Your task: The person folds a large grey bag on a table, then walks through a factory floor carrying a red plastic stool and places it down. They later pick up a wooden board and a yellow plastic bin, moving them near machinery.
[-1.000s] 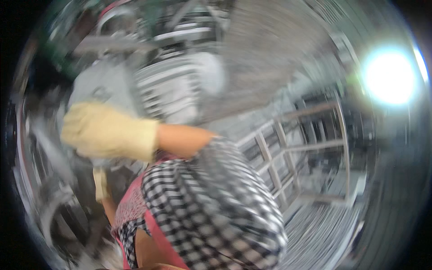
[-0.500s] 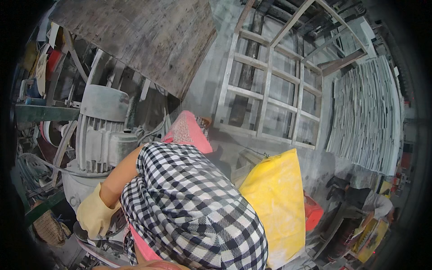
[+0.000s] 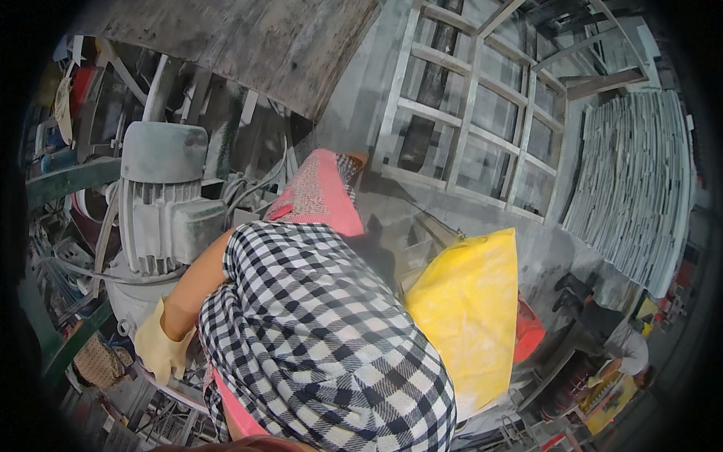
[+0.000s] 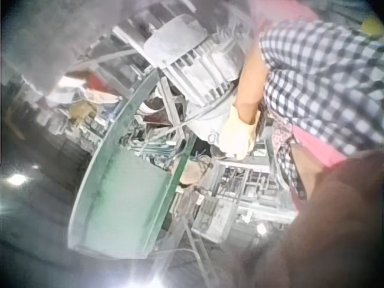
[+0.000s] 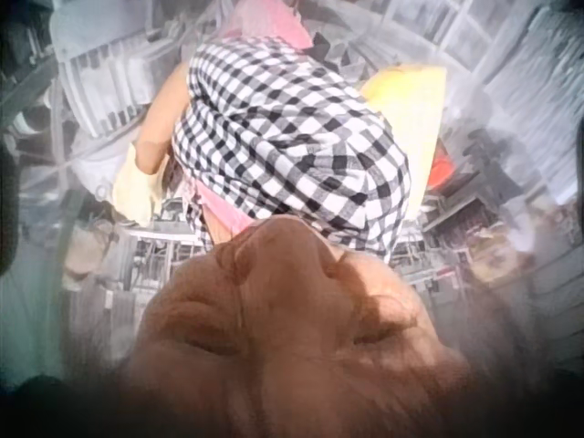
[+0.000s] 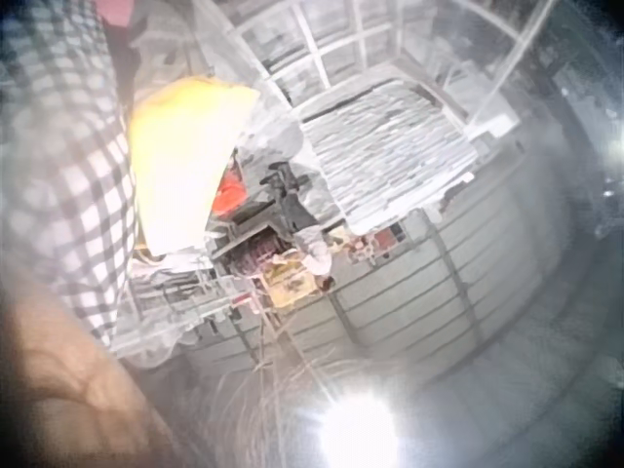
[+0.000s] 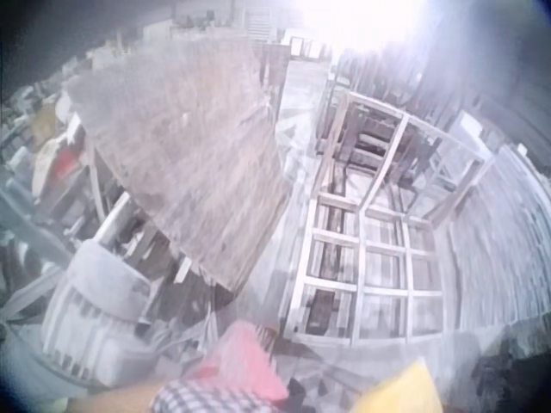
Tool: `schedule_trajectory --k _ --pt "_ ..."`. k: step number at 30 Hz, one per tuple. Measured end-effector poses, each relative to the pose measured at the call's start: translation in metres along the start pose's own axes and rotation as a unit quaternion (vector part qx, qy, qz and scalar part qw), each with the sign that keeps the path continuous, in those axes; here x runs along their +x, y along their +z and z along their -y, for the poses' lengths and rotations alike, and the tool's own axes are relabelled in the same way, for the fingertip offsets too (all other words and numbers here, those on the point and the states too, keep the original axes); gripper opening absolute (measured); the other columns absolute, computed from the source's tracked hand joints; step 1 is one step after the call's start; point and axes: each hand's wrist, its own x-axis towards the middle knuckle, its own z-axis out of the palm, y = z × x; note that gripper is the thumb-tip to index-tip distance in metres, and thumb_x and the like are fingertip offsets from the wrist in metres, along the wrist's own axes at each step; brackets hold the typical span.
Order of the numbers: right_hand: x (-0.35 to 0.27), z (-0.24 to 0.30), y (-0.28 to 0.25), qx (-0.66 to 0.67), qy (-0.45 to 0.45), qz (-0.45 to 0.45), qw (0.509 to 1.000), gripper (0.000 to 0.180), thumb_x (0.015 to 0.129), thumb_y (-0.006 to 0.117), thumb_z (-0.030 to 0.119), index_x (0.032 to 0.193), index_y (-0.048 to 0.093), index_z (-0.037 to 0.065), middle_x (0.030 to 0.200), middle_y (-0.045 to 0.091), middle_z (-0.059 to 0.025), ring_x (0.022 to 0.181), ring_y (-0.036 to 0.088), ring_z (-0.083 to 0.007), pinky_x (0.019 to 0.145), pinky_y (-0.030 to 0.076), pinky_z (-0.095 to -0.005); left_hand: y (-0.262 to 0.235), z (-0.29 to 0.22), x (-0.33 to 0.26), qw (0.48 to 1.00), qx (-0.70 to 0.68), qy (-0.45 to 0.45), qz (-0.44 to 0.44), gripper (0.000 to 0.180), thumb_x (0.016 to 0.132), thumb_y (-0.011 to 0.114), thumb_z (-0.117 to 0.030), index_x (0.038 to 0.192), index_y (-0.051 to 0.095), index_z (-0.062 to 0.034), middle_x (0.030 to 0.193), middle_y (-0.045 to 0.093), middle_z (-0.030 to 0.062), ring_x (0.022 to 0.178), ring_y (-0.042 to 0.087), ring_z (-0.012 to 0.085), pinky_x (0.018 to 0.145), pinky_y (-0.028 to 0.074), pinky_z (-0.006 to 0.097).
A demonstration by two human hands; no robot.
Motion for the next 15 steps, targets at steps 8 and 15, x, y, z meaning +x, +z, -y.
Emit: schedule_trajectory --k 8,15 --pt "0.002 -0.001 -0.001 0.012 -0.031 -0.003 0.999 0.030 0.094 0.059 0.043 0.095 0.068 0.014 0.093 0.072 -0.0101 0.090 0.067 -0.0343 0.073 0.052 -0.0481 0.009 -0.009 -0.007 1.000 0.003 0.010 0.012 0.042 0.100 0.052 -0.028 0.133 0.062 -0.0036 0.126 0.067 0.0167 0.115 0.062 0.0264 0.101 0.046 0.032" --pt "0.000 -0.010 0.011 0.005 -0.151 -0.133 0.980 0.028 0.095 0.061 0.033 0.099 0.068 0.007 0.101 0.069 -0.0151 0.100 0.064 -0.0334 0.089 0.050 -0.0488 0.163 -0.058 -0.001 0.997 -0.070 0.015 0.036 0.040 0.100 0.052 -0.026 0.132 0.064 -0.0046 0.124 0.068 0.0168 0.113 0.063 0.0267 0.099 0.047 0.032"
